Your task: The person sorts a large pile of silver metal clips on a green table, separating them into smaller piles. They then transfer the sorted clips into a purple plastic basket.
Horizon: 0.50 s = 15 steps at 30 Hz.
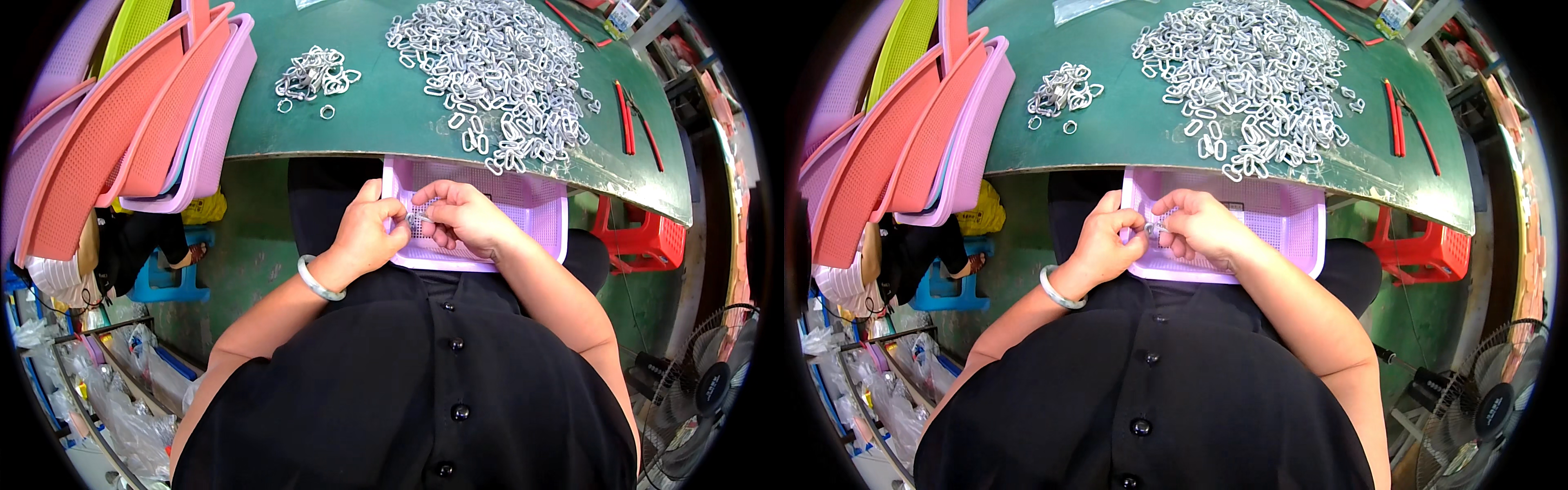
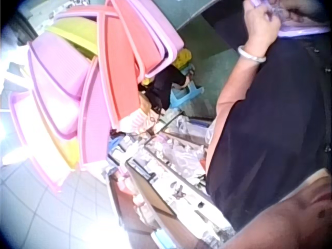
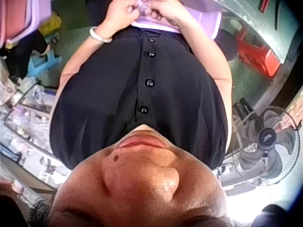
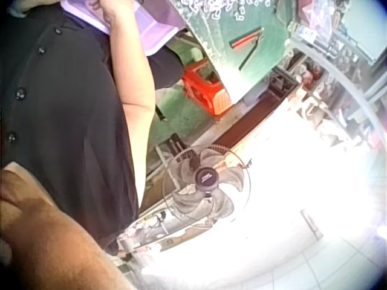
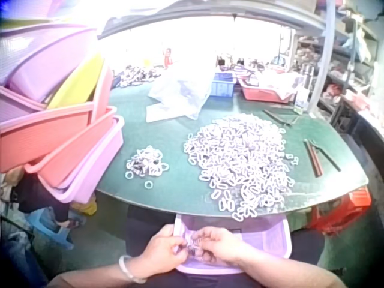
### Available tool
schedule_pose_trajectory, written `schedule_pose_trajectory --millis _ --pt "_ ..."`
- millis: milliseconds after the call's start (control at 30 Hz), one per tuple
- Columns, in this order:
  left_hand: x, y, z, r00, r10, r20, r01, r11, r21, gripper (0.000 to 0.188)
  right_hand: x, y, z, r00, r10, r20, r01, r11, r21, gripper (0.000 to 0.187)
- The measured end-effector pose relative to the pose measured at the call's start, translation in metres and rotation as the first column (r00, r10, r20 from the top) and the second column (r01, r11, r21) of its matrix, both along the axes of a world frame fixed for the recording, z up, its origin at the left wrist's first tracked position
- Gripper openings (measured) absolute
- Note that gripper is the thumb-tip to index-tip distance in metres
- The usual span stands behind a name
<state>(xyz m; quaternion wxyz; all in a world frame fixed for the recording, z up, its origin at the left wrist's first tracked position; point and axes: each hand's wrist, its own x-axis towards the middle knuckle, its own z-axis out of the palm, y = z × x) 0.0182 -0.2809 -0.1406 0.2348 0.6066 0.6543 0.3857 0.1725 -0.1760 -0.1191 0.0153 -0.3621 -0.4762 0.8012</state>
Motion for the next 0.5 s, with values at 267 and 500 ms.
schedule_pose_trajectory --millis 267,500 --pt "0.002 -0.001 -0.001 0.997 0.04 0.064 -0.039 0.999 -0.009 0.007 0.017 0.005 -0.023 0.96 0.179 0.218 -0.238 0.103 0.966 0.031" --pt "0.001 0.001 0.002 0.999 0.015 0.04 -0.013 0.999 -0.05 0.008 -0.005 -0.001 -0.021 0.955 0.297 -0.029 -0.159 0.589 0.792 0.029"
